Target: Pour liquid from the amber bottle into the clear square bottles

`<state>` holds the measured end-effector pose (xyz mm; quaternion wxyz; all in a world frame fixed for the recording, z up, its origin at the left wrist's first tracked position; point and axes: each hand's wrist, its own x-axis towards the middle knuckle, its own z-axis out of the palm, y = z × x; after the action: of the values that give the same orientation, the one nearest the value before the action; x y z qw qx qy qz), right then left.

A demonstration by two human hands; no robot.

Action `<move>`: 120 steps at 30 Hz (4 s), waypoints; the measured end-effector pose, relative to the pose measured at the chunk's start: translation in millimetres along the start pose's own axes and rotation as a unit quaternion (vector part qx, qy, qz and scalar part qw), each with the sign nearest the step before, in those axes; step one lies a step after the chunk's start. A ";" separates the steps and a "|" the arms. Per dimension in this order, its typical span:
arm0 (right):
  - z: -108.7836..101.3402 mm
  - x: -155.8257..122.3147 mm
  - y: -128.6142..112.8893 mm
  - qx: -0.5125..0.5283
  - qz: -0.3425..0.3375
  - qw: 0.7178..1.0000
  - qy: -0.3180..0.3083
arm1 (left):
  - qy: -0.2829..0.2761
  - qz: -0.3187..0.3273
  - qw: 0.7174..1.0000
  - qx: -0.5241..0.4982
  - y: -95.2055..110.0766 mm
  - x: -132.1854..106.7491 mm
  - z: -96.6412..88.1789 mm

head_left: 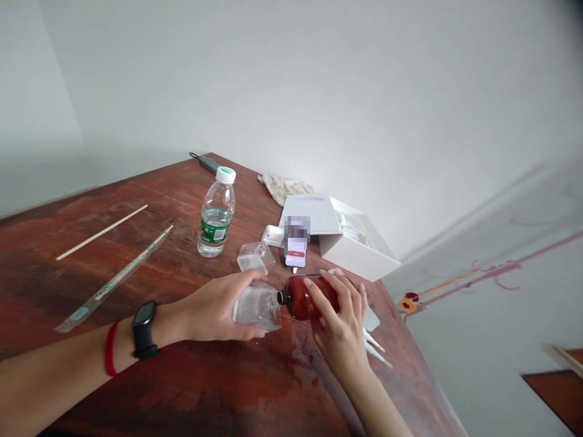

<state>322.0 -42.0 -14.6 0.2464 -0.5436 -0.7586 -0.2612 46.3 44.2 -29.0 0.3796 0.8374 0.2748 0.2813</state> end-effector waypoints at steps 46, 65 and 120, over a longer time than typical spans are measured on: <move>7.7 -3.3 7.2 0.042 0.003 0.997 -0.067 | 0.006 -0.012 1.000 -0.003 2.8 0.3 -1.2; 10.0 -2.1 5.0 0.064 0.023 0.995 -0.072 | 0.016 -0.004 1.000 0.000 -1.0 -0.3 -0.6; 25.8 6.5 15.9 0.366 0.244 0.897 -0.052 | 0.044 -0.022 0.998 0.027 -9.7 1.7 0.7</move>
<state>332.9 -16.0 -27.3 0.4443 -0.5958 -0.6560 0.1314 45.5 50.4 -36.6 0.3506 0.8278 0.3167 0.3025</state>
